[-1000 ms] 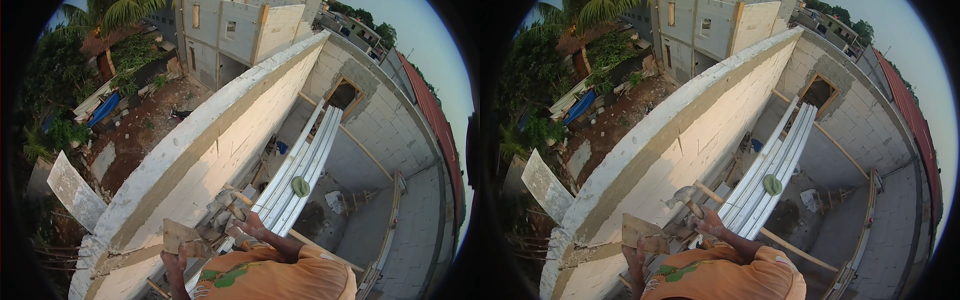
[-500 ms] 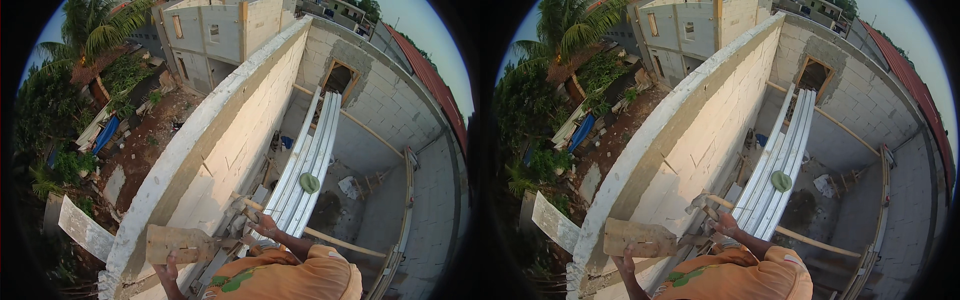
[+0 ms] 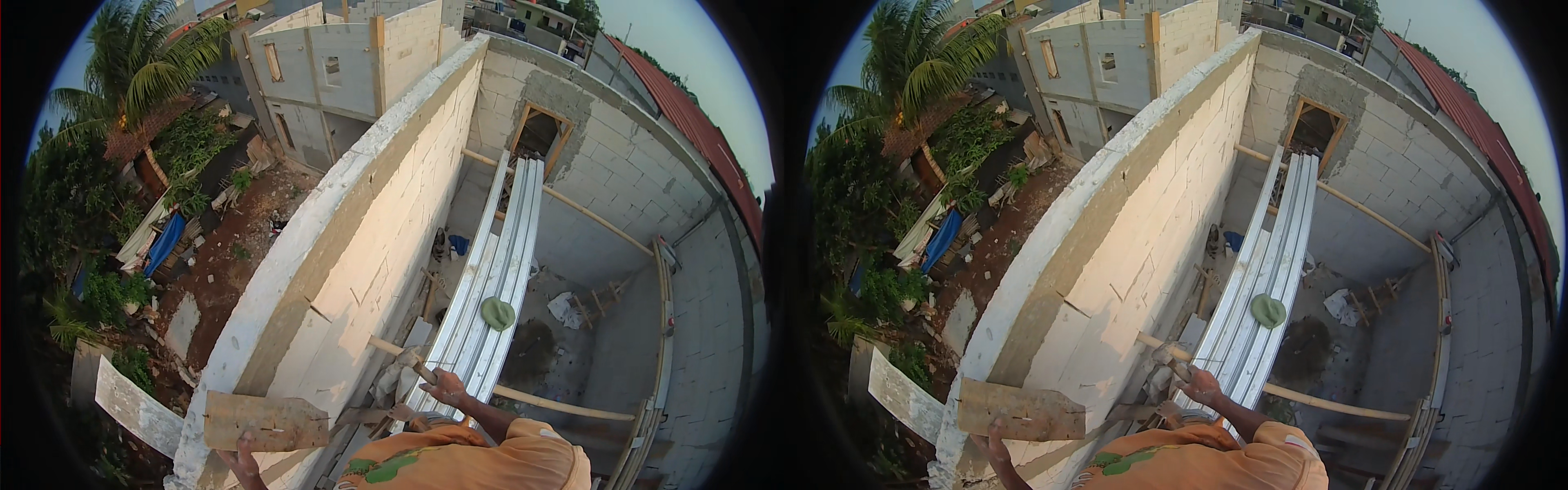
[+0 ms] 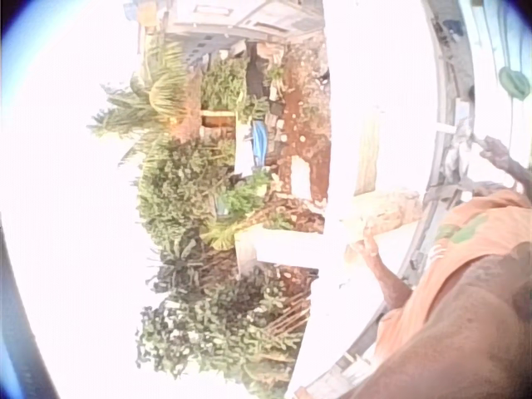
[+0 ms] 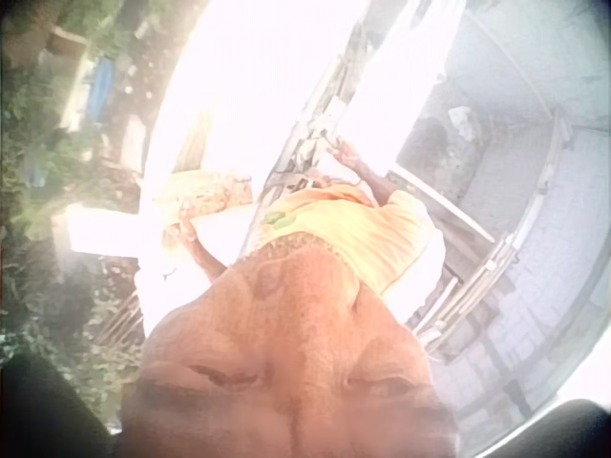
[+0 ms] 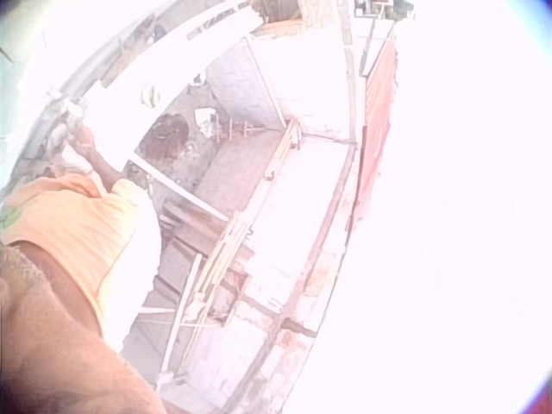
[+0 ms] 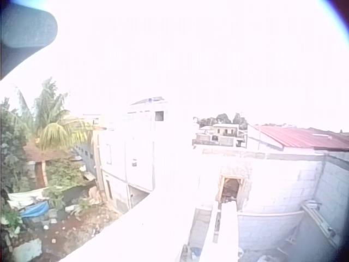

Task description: The person applies mortar to the top of a block wall using a wooden board and a hammer. They handle long metal studs and position them along the wall while moving along a narrow support structure.

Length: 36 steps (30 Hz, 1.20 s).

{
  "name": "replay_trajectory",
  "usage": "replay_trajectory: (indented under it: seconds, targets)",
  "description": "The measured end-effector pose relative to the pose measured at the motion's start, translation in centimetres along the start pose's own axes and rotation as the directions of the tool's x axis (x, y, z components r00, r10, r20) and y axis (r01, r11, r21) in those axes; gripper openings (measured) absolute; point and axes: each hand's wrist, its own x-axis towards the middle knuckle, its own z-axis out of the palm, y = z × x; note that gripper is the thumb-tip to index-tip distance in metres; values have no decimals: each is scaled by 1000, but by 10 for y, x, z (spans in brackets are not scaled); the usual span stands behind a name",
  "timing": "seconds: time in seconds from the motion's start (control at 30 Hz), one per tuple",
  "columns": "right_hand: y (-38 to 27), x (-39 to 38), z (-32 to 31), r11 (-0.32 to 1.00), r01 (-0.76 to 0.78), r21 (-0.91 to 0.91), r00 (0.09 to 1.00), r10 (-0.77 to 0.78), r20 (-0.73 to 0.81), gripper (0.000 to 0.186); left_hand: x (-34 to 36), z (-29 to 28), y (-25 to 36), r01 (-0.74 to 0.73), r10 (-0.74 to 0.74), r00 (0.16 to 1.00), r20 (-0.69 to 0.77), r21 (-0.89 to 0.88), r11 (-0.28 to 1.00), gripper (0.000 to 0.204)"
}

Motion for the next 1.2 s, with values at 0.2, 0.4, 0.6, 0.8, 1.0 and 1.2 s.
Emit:
replay_trajectory:
  seconds: [0.2, 0.4, 0.6, 0.8, 1.0, 1.2]
  targets:
    - [6, 1, -1, 980, -197, 5, 978, 196, 73, 51, 6, -7, -9, -30, 30, 1000, -9, -1, 1000, 65]
    - [7, -11, 15, 979, -201, 42, 980, 201, 2, 50, 7, -3, -5, -77, 81, 995, 56, -68, 995, 63]
    - [1, -32, 29, 979, -199, 30, 980, 199, 10, 50, 3, 8, 14, -40, 46, 998, 38, -146, 988, 54]
    - [1, -63, 46, 970, -244, 21, 969, 244, -24, 49, 9, 11, 35, -125, 142, 982, 126, -134, 983, 34]
    - [13, -110, 59, 929, -366, 61, 926, 370, -80, 47, 12, 16, 40, -178, 196, 971, 138, -130, 975, 31]
    - [75, -173, 97, 883, -440, 161, 830, 469, -303, 43, 18, 0, 16, -124, 125, 981, 148, -17, 992, 35]
